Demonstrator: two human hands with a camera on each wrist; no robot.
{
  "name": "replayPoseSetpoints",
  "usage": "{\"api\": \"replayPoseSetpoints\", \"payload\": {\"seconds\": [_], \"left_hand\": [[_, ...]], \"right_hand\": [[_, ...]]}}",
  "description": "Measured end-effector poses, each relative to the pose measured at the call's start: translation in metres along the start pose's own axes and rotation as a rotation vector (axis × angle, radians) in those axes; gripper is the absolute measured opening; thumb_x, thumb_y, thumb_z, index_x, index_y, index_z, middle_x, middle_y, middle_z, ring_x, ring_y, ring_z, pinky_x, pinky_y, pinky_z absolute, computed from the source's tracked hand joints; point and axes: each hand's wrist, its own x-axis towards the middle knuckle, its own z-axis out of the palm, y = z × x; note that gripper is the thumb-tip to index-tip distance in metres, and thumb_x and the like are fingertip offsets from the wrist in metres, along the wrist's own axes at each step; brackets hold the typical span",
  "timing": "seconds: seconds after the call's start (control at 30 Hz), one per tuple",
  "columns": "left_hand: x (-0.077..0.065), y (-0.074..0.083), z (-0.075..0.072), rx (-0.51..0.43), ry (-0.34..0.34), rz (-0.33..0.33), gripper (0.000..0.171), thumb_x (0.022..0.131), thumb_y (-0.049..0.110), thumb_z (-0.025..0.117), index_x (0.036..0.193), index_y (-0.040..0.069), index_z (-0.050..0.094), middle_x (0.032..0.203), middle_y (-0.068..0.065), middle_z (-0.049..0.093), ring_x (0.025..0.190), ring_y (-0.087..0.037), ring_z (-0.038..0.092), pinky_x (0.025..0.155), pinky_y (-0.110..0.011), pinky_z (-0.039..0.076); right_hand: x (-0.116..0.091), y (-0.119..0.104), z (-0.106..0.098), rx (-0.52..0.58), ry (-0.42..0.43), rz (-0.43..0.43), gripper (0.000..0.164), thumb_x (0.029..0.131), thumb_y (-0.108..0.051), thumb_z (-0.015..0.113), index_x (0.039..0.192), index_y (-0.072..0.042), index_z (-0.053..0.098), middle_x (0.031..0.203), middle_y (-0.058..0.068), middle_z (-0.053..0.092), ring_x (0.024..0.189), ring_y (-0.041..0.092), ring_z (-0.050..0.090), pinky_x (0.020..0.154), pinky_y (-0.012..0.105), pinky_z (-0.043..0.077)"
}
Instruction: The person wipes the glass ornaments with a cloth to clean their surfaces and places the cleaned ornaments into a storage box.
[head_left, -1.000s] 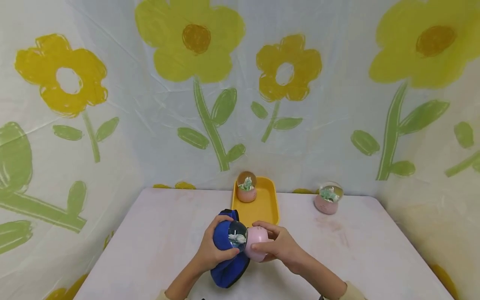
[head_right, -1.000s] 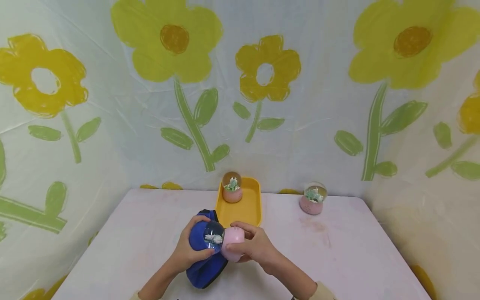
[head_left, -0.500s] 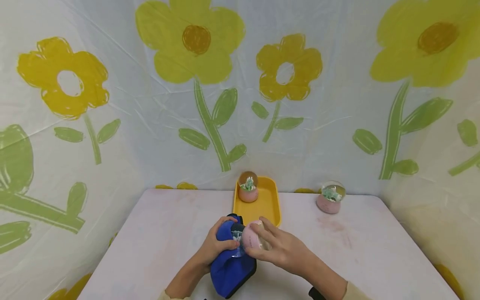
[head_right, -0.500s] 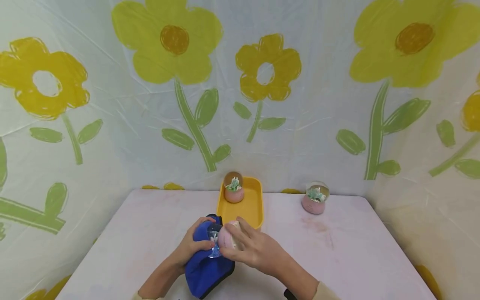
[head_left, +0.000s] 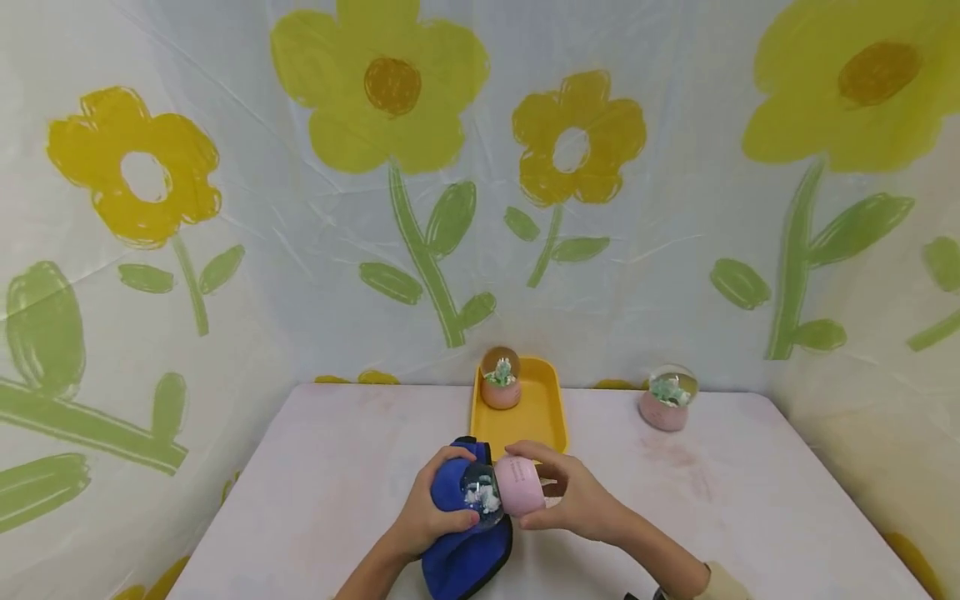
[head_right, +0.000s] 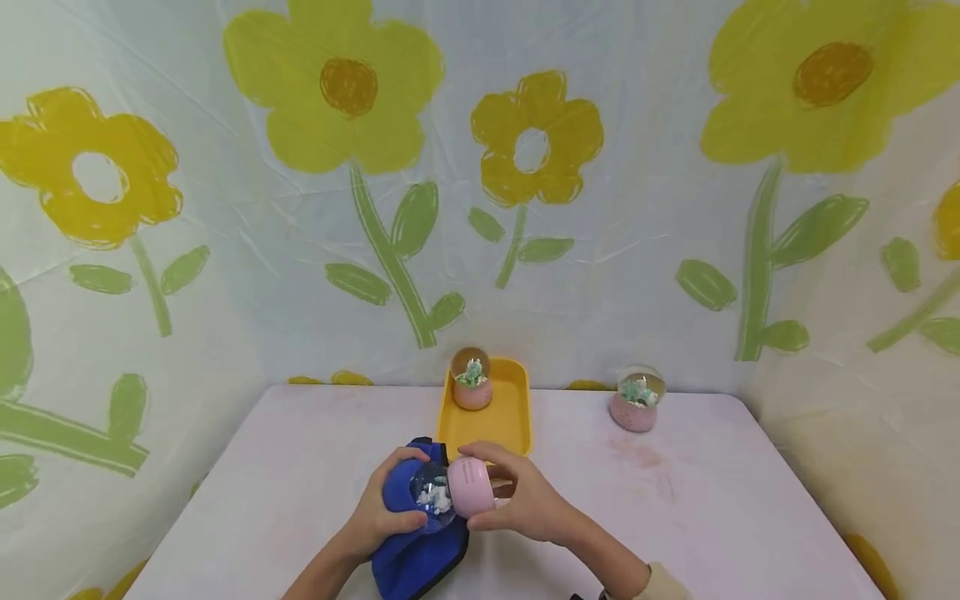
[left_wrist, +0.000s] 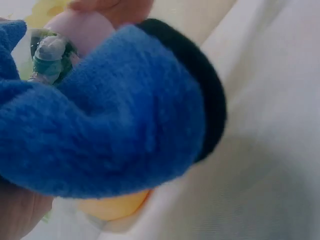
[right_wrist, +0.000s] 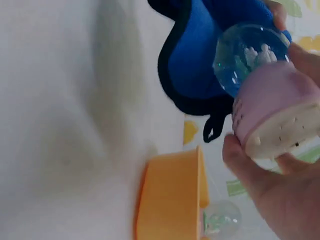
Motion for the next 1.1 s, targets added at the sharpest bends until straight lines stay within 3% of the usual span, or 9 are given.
{"api": "replayPoseSetpoints", "payload": {"seconds": [0.13, 0.23, 0.37, 0.47, 0.6, 0.83, 0.9, 1.0, 1.1], "left_hand": [[-0.004, -0.003, -0.001, -0.061, 0.002, -0.050, 0.062, 0.076, 0.021, 0.073, 0.131, 0.013, 0.046, 0.124, -0.019, 0.049, 0.109, -0.036, 0.052, 0.085, -0.046, 0.049], [0.002, -0.002, 0.000, -0.092, 0.013, -0.096, 0.062, 0.076, 0.019, 0.071, 0.132, 0.011, 0.045, 0.124, -0.018, 0.050, 0.109, -0.034, 0.052, 0.085, -0.046, 0.049], [0.005, 0.000, 0.003, -0.137, 0.022, -0.146, 0.061, 0.078, 0.015, 0.067, 0.133, 0.010, 0.043, 0.124, -0.017, 0.051, 0.109, -0.032, 0.053, 0.086, -0.046, 0.049], [0.007, 0.002, 0.006, -0.143, 0.020, -0.141, 0.059, 0.081, 0.015, 0.068, 0.134, 0.008, 0.043, 0.124, -0.018, 0.050, 0.109, -0.033, 0.053, 0.086, -0.046, 0.049], [0.002, 0.006, 0.010, -0.074, 0.063, -0.101, 0.057, 0.080, 0.018, 0.072, 0.130, 0.010, 0.046, 0.121, -0.018, 0.052, 0.105, -0.034, 0.055, 0.083, -0.046, 0.050], [-0.002, 0.015, 0.003, 0.110, 0.080, 0.089, 0.059, 0.074, 0.016, 0.079, 0.126, 0.014, 0.050, 0.121, -0.016, 0.054, 0.103, -0.036, 0.057, 0.082, -0.044, 0.052], [-0.002, 0.012, 0.002, 0.125, 0.089, 0.121, 0.059, 0.073, 0.015, 0.079, 0.125, 0.013, 0.051, 0.120, -0.015, 0.056, 0.104, -0.036, 0.057, 0.082, -0.044, 0.051], [0.000, 0.006, 0.000, 0.093, 0.100, 0.109, 0.059, 0.073, 0.016, 0.079, 0.125, 0.012, 0.051, 0.119, -0.016, 0.055, 0.104, -0.036, 0.056, 0.083, -0.046, 0.050], [0.002, 0.001, -0.001, 0.011, 0.095, 0.060, 0.058, 0.075, 0.016, 0.077, 0.126, 0.010, 0.050, 0.119, -0.017, 0.053, 0.105, -0.034, 0.055, 0.084, -0.046, 0.050]], "right_hand": [[-0.008, 0.004, 0.003, -0.071, -0.046, -0.111, 0.068, 0.082, -0.001, 0.076, 0.142, -0.011, 0.046, 0.146, 0.014, 0.039, 0.121, 0.033, 0.051, 0.085, 0.039, 0.052], [-0.010, 0.000, 0.002, -0.405, -0.042, -0.280, 0.065, 0.080, -0.009, 0.080, 0.137, -0.017, 0.052, 0.146, 0.012, 0.038, 0.123, 0.029, 0.050, 0.087, 0.036, 0.051], [-0.013, -0.006, 0.005, -0.935, 0.003, -0.641, 0.044, 0.088, -0.022, 0.073, 0.130, -0.024, 0.060, 0.143, 0.015, 0.044, 0.120, 0.031, 0.050, 0.088, 0.033, 0.050], [-0.012, -0.010, 0.005, -1.078, 0.046, -0.807, 0.030, 0.097, -0.024, 0.061, 0.127, -0.023, 0.063, 0.138, 0.017, 0.048, 0.115, 0.033, 0.052, 0.083, 0.033, 0.053], [-0.015, -0.010, 0.007, -0.950, 0.043, -0.690, 0.039, 0.089, -0.029, 0.071, 0.127, -0.023, 0.061, 0.139, 0.016, 0.046, 0.113, 0.027, 0.054, 0.085, 0.033, 0.052], [-0.007, -0.010, 0.018, -0.019, 0.092, -0.035, 0.057, 0.082, -0.008, 0.078, 0.133, -0.009, 0.053, 0.129, 0.016, 0.052, 0.098, 0.033, 0.064, 0.069, 0.039, 0.056], [-0.007, -0.011, 0.022, 0.079, 0.141, 0.074, 0.055, 0.085, -0.010, 0.076, 0.134, -0.011, 0.052, 0.127, 0.015, 0.054, 0.094, 0.033, 0.065, 0.070, 0.042, 0.056], [-0.010, -0.011, 0.028, -0.113, 0.148, -0.007, 0.058, 0.083, -0.017, 0.078, 0.135, -0.016, 0.052, 0.130, 0.011, 0.052, 0.096, 0.029, 0.064, 0.070, 0.036, 0.056], [-0.013, -0.009, 0.030, -0.638, 0.107, -0.339, 0.052, 0.085, -0.024, 0.077, 0.132, -0.020, 0.056, 0.135, 0.010, 0.049, 0.103, 0.027, 0.061, 0.074, 0.032, 0.055]]}}
